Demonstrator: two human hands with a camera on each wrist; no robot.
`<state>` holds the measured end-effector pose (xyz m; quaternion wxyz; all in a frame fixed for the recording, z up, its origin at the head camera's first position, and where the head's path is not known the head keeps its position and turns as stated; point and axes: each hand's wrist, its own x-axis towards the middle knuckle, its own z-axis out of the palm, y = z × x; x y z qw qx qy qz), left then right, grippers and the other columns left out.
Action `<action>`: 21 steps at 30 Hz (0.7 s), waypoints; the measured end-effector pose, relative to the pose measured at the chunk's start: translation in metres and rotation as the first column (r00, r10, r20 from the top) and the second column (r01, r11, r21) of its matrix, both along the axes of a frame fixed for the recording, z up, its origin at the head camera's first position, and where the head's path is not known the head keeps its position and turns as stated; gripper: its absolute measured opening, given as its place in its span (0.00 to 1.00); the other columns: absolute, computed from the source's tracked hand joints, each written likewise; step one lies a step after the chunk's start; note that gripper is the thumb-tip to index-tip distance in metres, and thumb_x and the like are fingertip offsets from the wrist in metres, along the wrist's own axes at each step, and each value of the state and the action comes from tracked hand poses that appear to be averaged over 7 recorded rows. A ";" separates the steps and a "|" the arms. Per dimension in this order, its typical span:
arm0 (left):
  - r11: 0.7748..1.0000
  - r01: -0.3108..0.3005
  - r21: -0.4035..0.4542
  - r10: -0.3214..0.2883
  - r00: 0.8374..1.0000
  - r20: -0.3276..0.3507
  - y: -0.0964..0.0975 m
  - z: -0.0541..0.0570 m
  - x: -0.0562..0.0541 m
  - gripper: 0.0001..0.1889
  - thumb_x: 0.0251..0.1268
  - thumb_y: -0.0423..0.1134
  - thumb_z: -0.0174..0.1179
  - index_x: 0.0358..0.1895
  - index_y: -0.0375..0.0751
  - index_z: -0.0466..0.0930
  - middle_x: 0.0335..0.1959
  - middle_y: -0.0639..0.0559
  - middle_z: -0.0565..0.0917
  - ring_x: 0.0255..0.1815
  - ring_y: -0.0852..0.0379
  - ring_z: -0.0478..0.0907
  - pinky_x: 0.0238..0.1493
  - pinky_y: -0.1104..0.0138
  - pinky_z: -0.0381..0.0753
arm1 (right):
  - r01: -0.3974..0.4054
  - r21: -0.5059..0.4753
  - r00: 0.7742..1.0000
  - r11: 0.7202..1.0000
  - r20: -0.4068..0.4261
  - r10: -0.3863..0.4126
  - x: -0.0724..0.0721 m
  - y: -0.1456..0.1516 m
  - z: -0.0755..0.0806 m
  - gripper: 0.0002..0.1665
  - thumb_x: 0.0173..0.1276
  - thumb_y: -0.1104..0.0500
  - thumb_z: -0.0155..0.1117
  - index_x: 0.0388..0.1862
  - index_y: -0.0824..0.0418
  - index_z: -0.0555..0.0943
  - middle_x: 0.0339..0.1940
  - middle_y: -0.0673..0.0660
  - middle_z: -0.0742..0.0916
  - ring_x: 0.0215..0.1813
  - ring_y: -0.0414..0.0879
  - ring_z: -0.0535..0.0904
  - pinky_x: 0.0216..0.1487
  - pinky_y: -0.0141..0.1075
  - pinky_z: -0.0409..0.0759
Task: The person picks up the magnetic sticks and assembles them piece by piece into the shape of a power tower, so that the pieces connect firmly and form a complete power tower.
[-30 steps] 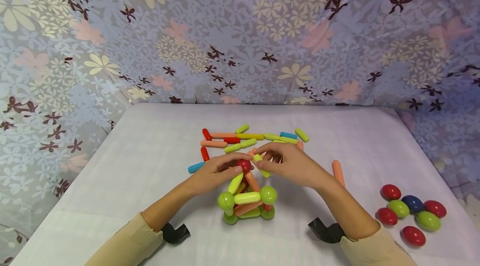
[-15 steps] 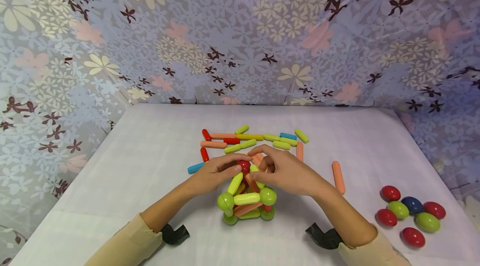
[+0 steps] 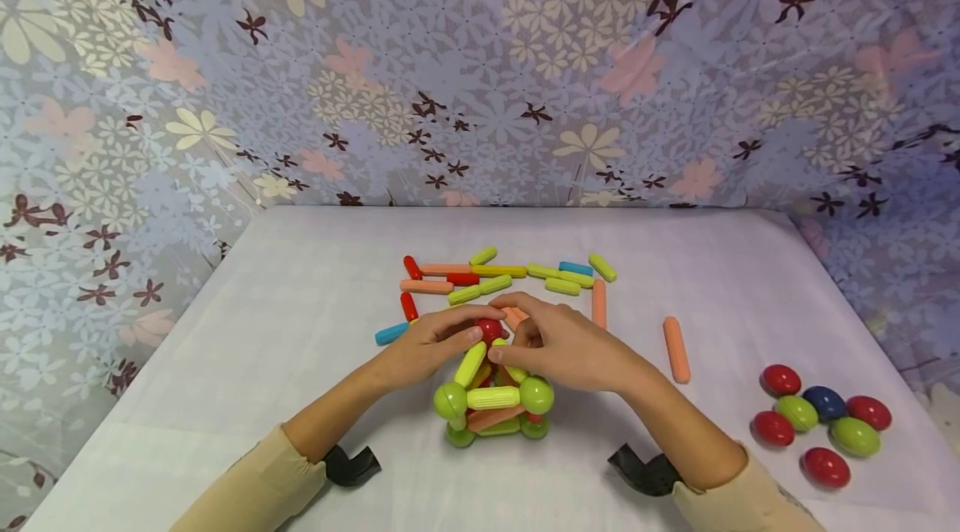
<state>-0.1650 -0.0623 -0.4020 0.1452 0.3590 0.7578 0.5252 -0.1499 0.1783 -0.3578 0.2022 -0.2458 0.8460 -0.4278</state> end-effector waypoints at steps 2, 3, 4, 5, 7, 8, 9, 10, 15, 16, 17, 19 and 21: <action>1.000 -0.008 -0.002 0.008 1.000 -0.008 -0.002 -0.007 -0.004 0.19 0.75 0.49 0.47 0.66 0.60 0.70 0.62 0.59 0.74 0.57 0.62 0.73 0.57 0.64 0.73 | 0.000 0.017 1.000 1.000 -0.030 0.001 -0.002 0.005 0.004 0.34 0.67 0.40 0.61 0.69 0.43 0.65 0.28 0.51 0.84 0.27 0.47 0.77 0.27 0.39 0.75; 1.000 -0.018 -0.009 0.018 1.000 -0.004 -0.003 -0.007 -0.004 0.19 0.75 0.49 0.48 0.66 0.60 0.70 0.61 0.60 0.74 0.56 0.62 0.74 0.56 0.64 0.74 | 0.002 0.028 0.998 1.000 -0.055 0.000 -0.003 0.008 0.006 0.32 0.68 0.40 0.59 0.68 0.43 0.66 0.29 0.50 0.84 0.28 0.47 0.77 0.28 0.39 0.75; 0.999 -0.029 -0.016 0.029 1.000 0.001 -0.004 -0.005 -0.004 0.19 0.75 0.48 0.48 0.66 0.60 0.70 0.61 0.61 0.75 0.55 0.61 0.74 0.55 0.64 0.74 | 0.012 0.045 0.997 0.999 -0.083 -0.008 -0.004 0.013 0.009 0.30 0.69 0.39 0.58 0.67 0.43 0.67 0.30 0.49 0.84 0.29 0.47 0.78 0.28 0.39 0.75; 0.999 -0.039 -0.019 0.039 0.999 0.003 -0.004 -0.004 -0.004 0.19 0.75 0.48 0.48 0.66 0.60 0.70 0.61 0.62 0.74 0.55 0.61 0.74 0.54 0.64 0.75 | 0.025 0.063 0.993 0.998 -0.113 -0.018 -0.004 0.019 0.013 0.29 0.69 0.39 0.58 0.66 0.43 0.69 0.32 0.49 0.84 0.30 0.46 0.78 0.29 0.39 0.76; 0.998 -0.055 -0.022 0.055 0.998 0.013 -0.005 -0.004 -0.004 0.19 0.75 0.47 0.49 0.66 0.60 0.70 0.60 0.62 0.75 0.53 0.61 0.75 0.53 0.64 0.76 | 0.066 0.101 0.981 0.993 -0.190 -0.046 -0.006 0.032 0.018 0.26 0.68 0.38 0.57 0.62 0.44 0.72 0.34 0.47 0.84 0.31 0.45 0.79 0.31 0.39 0.76; 0.998 -0.059 -0.022 0.059 0.998 0.013 -0.005 -0.003 -0.003 0.19 0.75 0.47 0.49 0.66 0.60 0.70 0.61 0.61 0.74 0.53 0.60 0.75 0.53 0.64 0.76 | 0.090 0.129 0.972 0.987 -0.228 -0.059 -0.006 0.040 0.021 0.24 0.68 0.37 0.57 0.60 0.43 0.74 0.35 0.45 0.84 0.32 0.44 0.79 0.31 0.39 0.76; 0.998 -0.060 -0.018 0.061 0.998 0.015 -0.005 -0.003 -0.003 0.19 0.75 0.46 0.48 0.66 0.59 0.70 0.61 0.61 0.74 0.54 0.60 0.75 0.54 0.64 0.75 | 0.118 0.158 0.963 0.980 -0.257 -0.074 -0.006 0.049 0.023 0.23 0.68 0.36 0.57 0.58 0.43 0.75 0.36 0.45 0.83 0.32 0.43 0.79 0.31 0.39 0.76; 0.998 -0.064 -0.015 0.064 0.998 0.014 -0.005 -0.004 -0.004 0.19 0.75 0.46 0.48 0.66 0.59 0.70 0.62 0.61 0.74 0.54 0.60 0.75 0.54 0.64 0.75 | 0.141 0.189 0.956 0.972 -0.281 -0.084 -0.007 0.058 0.025 0.23 0.67 0.36 0.57 0.56 0.42 0.76 0.36 0.45 0.83 0.31 0.42 0.78 0.31 0.39 0.76; 0.998 -0.069 -0.011 0.069 0.997 0.027 -0.005 -0.007 -0.005 0.19 0.75 0.48 0.49 0.65 0.59 0.71 0.59 0.61 0.75 0.53 0.59 0.75 0.52 0.64 0.77 | 0.222 0.352 0.944 0.909 -0.311 -0.110 -0.006 0.120 0.022 0.25 0.65 0.36 0.60 0.55 0.47 0.79 0.40 0.46 0.82 0.23 0.41 0.71 0.23 0.35 0.69; 0.998 -0.065 -0.013 0.066 0.997 0.031 -0.005 -0.007 -0.006 0.19 0.75 0.49 0.49 0.65 0.59 0.71 0.58 0.61 0.75 0.52 0.59 0.75 0.51 0.64 0.77 | 0.239 0.386 0.943 0.891 -0.313 -0.117 -0.006 0.135 0.019 0.26 0.64 0.37 0.62 0.55 0.50 0.79 0.40 0.46 0.82 0.22 0.42 0.69 0.22 0.35 0.68; 0.998 -0.059 -0.012 0.060 0.998 0.036 -0.004 -0.008 -0.006 0.19 0.75 0.49 0.49 0.65 0.60 0.71 0.57 0.61 0.76 0.52 0.59 0.75 0.50 0.64 0.78 | 0.259 0.419 0.941 0.870 -0.311 -0.130 -0.006 0.151 0.014 0.27 0.63 0.38 0.64 0.55 0.53 0.80 0.39 0.48 0.82 0.21 0.43 0.68 0.20 0.35 0.67; 0.999 -0.051 -0.008 0.051 0.998 0.041 -0.003 -0.008 -0.007 0.19 0.75 0.49 0.49 0.65 0.60 0.71 0.57 0.60 0.76 0.51 0.58 0.76 0.49 0.63 0.78 | 0.297 0.501 0.940 0.813 -0.303 -0.157 -0.007 0.185 0.003 0.30 0.60 0.40 0.67 0.53 0.59 0.80 0.36 0.51 0.82 0.22 0.45 0.67 0.20 0.37 0.67; 0.999 -0.052 -0.004 0.052 0.998 0.039 -0.003 -0.009 -0.007 0.19 0.75 0.49 0.49 0.65 0.60 0.71 0.56 0.60 0.76 0.51 0.58 0.76 0.48 0.63 0.79 | 0.313 0.594 0.947 0.741 -0.250 -0.200 -0.008 0.216 -0.009 0.36 0.57 0.38 0.69 0.51 0.66 0.79 0.33 0.55 0.81 0.24 0.47 0.68 0.22 0.39 0.69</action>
